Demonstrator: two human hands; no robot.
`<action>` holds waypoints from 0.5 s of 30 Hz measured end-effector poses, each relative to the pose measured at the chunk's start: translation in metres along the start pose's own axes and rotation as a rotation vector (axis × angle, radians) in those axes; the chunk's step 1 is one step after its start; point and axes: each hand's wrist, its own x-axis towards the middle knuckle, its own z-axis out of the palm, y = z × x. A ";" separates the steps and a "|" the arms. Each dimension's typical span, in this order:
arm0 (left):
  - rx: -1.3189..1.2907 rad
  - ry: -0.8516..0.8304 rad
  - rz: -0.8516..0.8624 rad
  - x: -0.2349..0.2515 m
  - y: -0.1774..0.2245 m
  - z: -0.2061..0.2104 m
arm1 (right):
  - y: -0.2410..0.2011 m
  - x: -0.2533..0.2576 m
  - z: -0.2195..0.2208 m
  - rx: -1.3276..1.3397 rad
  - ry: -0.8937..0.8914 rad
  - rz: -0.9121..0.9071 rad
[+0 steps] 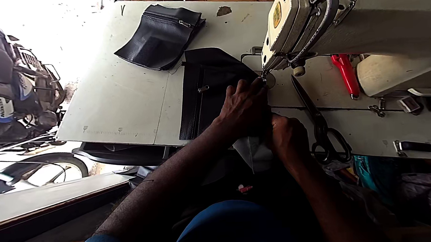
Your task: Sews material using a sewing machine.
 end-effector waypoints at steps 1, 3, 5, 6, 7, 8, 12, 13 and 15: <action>0.001 -0.004 0.000 0.001 0.000 0.000 | 0.000 0.001 0.000 -0.002 0.000 0.001; 0.003 -0.018 -0.002 0.001 0.000 -0.001 | 0.000 0.001 0.000 -0.002 -0.002 0.004; 0.002 -0.024 -0.003 0.002 -0.001 -0.001 | 0.000 0.002 0.000 -0.003 -0.006 0.005; -0.002 -0.024 -0.004 0.003 -0.002 0.000 | 0.000 0.003 0.000 -0.006 -0.006 0.004; -0.003 -0.027 -0.004 0.004 -0.002 0.000 | 0.000 0.004 0.000 -0.012 -0.004 0.003; -0.001 -0.031 -0.002 0.005 -0.003 -0.001 | 0.001 0.005 0.000 -0.019 -0.001 0.000; 0.009 0.022 0.035 0.006 -0.007 0.001 | 0.000 0.010 0.000 -0.018 -0.015 0.023; 0.008 0.069 0.061 0.003 -0.009 0.002 | 0.000 0.012 0.000 -0.015 -0.022 0.028; -0.001 0.144 0.127 -0.006 -0.009 0.002 | 0.001 0.015 -0.001 -0.019 -0.037 0.025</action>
